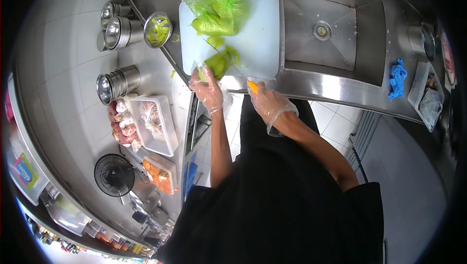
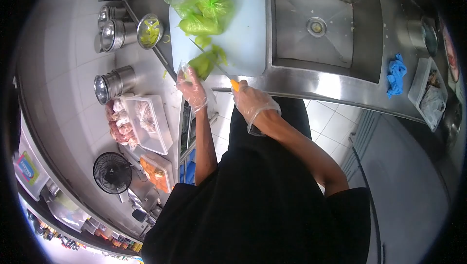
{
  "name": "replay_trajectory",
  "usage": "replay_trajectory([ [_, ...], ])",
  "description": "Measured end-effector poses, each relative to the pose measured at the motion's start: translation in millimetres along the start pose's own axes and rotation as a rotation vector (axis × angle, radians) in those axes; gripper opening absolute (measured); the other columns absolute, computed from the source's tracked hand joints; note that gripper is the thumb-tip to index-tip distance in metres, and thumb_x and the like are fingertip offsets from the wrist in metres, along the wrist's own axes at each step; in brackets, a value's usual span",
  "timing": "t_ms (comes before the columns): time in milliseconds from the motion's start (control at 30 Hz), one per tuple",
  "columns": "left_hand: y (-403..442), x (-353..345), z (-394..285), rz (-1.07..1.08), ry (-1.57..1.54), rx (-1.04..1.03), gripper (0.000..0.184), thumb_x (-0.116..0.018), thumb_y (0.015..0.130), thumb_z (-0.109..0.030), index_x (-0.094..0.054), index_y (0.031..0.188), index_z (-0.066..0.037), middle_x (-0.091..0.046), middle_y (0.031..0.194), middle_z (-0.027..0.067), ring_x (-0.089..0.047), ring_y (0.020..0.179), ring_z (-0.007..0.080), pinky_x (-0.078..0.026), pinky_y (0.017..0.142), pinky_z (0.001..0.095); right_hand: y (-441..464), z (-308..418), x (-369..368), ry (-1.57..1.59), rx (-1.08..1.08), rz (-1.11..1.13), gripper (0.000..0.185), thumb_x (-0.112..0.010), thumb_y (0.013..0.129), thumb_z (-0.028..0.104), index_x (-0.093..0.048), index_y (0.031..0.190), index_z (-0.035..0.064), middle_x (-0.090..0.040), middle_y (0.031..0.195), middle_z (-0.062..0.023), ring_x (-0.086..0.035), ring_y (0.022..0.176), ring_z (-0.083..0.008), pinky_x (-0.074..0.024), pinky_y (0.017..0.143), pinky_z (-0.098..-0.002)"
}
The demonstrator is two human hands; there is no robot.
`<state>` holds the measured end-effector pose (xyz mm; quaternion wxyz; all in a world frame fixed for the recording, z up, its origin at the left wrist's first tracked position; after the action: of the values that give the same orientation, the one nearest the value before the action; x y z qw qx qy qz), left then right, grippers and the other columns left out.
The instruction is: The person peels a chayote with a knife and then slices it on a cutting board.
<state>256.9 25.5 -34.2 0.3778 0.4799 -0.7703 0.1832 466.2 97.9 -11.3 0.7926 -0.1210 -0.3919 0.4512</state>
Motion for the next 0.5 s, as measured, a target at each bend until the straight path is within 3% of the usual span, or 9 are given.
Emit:
replay_trajectory([
  [200, -6.9, -8.0, -10.3, -0.071, -0.052, -0.234, 0.064, -0.069, 0.102, -0.03, -0.044, 0.149, 0.005, -0.052, 0.124, 0.0213, -0.058, 0.114, 0.0312, -0.047, 0.101, 0.0414, 2.0, -1.5, 9.2, -0.033, -0.007, 0.001, 0.039, -0.048, 0.109, 0.032, -0.054, 0.113, -0.0055, -0.073, 0.084, -0.0257, -0.073, 0.082, -0.0441, -0.058, 0.073, -0.0557],
  [300, -5.7, -16.0, -12.6, 0.141, -0.521, 0.071, 0.067, -0.071, 0.101, -0.027, -0.039, 0.152, 0.001, -0.058, 0.124, 0.0178, -0.059, 0.11, 0.0255, -0.049, 0.099, 0.0385, 3.8, -2.9, 11.2, -0.026, -0.012, 0.028, 0.039, -0.047, 0.109, 0.033, -0.054, 0.114, -0.005, -0.073, 0.087, -0.0257, -0.073, 0.084, -0.0439, -0.058, 0.075, -0.055],
  [433, 7.9, -19.9, 15.3, 0.181, -0.793, 0.34, 0.061, -0.074, 0.098, -0.022, -0.044, 0.147, -0.004, -0.06, 0.128, 0.0161, -0.059, 0.113, 0.0229, -0.049, 0.1, 0.0356, 2.8, 4.1, 9.1, -0.049, -0.007, 0.065, 0.037, -0.047, 0.109, 0.031, -0.054, 0.115, -0.0045, -0.073, 0.088, -0.0255, -0.073, 0.085, -0.0442, -0.058, 0.076, -0.0546],
  [500, 4.1, -16.8, 29.0, 0.134, -0.797, 0.351, 0.061, -0.074, 0.097, -0.022, -0.044, 0.147, -0.005, -0.06, 0.129, 0.016, -0.06, 0.114, 0.0231, -0.049, 0.101, 0.0353, 3.4, 10.5, 9.9, -0.052, -0.001, 0.078, 0.036, -0.047, 0.109, 0.03, -0.054, 0.115, -0.0044, -0.074, 0.089, -0.0254, -0.073, 0.085, -0.0442, -0.0579, 0.076, -0.0548],
])
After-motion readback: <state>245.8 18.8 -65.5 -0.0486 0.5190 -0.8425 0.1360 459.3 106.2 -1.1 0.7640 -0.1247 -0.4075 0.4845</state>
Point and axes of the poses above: each hand's wrist, its own y-axis towards the middle knuckle, its own x-axis out of the back of the hand, z = x × y, the point moved 5 cm from there along y, towards the middle knuckle
